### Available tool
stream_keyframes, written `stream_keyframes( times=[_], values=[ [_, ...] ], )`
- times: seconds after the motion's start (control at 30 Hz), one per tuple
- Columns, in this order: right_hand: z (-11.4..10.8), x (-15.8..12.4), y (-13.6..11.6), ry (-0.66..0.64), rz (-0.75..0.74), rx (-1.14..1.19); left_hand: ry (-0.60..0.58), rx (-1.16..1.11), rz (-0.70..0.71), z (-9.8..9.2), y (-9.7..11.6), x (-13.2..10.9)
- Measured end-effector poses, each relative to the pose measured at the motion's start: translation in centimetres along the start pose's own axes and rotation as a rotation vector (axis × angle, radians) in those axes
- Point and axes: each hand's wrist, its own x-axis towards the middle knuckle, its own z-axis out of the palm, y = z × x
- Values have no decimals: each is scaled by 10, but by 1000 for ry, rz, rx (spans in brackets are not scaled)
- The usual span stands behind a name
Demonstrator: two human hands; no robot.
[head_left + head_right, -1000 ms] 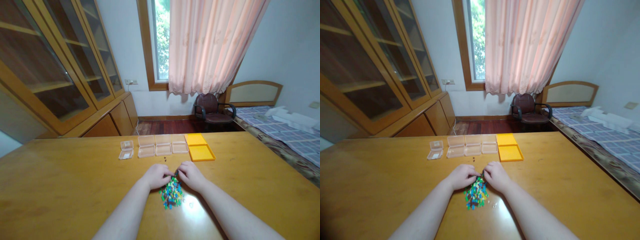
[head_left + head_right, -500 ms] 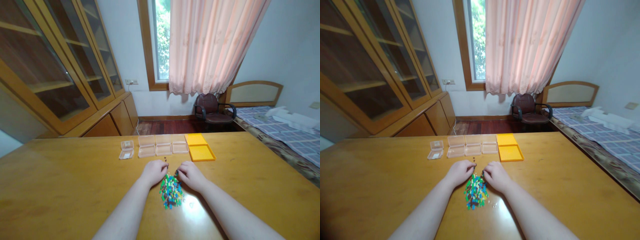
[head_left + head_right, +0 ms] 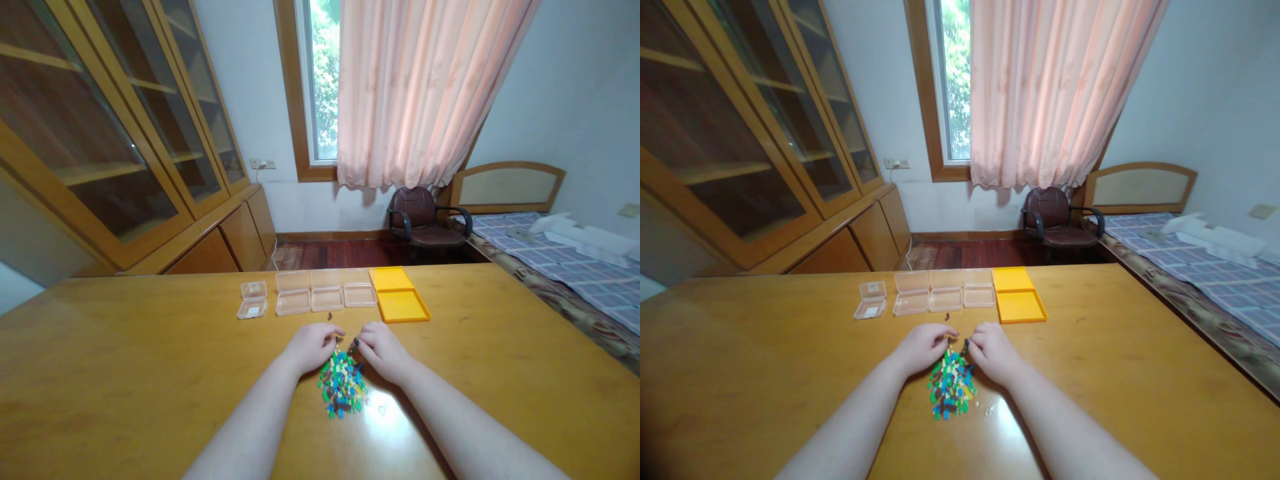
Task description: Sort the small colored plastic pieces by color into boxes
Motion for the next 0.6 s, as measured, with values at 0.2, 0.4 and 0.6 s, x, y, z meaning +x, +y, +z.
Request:
stream_keyframes(
  times=[0.2, 0.4, 0.6],
  values=[
    [0, 1, 2, 109, 119, 55, -159, 9, 204, -2, 8, -4],
    [1, 0, 2, 95, 121, 58, -101, 50, 116, 0, 3, -2],
    [0, 0, 2, 90, 121, 54, -48, 49, 75, -1, 2, -1]
  ],
)
